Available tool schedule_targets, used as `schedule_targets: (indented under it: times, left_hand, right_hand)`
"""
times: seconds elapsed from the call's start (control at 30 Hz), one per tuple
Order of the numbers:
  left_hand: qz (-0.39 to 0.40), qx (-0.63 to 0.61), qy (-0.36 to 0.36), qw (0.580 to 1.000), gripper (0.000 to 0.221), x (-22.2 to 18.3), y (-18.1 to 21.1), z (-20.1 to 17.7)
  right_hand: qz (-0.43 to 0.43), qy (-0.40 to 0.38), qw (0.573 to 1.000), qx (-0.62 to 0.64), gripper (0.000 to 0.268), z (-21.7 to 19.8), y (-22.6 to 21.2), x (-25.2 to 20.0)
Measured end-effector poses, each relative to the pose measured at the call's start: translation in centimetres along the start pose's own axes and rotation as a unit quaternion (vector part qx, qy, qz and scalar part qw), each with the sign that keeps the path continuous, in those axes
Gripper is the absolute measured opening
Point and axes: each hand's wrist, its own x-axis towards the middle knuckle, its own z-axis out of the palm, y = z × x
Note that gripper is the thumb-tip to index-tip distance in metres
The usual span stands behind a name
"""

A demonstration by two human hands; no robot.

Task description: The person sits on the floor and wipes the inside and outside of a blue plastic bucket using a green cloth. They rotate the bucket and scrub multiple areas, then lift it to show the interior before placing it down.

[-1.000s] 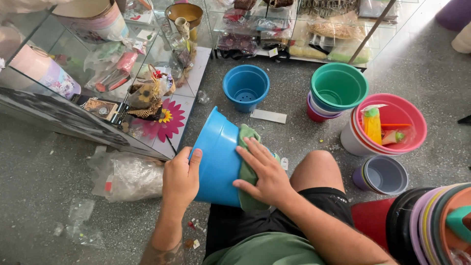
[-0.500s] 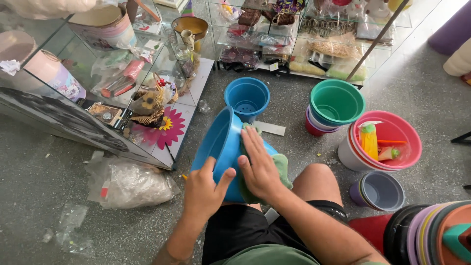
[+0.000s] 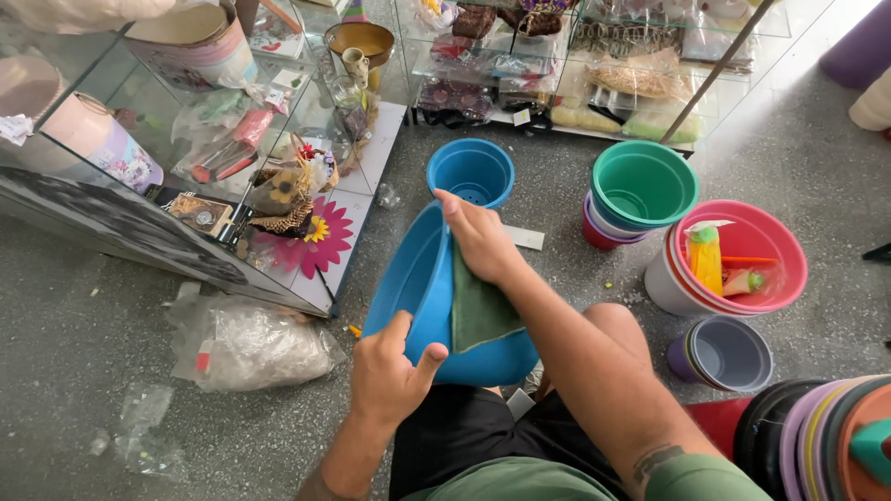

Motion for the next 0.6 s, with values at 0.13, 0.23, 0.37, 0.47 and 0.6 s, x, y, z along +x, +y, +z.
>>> schedule_targets:
  times: [0.13,0.23,0.37,0.47,0.6]
  left_hand:
    - [0.066,-0.009,0.028,0.997,0.064,0.6,-1.5,-0.7]
    - [0.064,-0.008,0.02,0.998,0.064,0.8,-1.2,-1.6]
    - [-0.067,0.08,-0.046,0.993,0.052,1.0,2.9,-2.0]
    - [-0.047,0.089,-0.032,0.994,0.048,0.8,4.8,-1.2]
    - [0.002,0.083,-0.047,0.995,0.048,0.2,6.2,-0.1]
  right_hand:
    - [0.019,0.014,1.0,0.016,0.09,-1.5,-2.1,-3.0]
    - [-0.024,0.09,0.996,0.001,0.075,-1.0,-3.1,-6.4]
    - [-0.09,0.107,0.99,-0.018,0.066,-0.9,-4.0,-9.7]
    - [-0.119,0.11,0.986,-0.03,0.068,-0.9,-2.9,-10.9]
    - [-0.104,0.128,0.986,-0.03,0.074,-1.6,-0.9,-12.0]
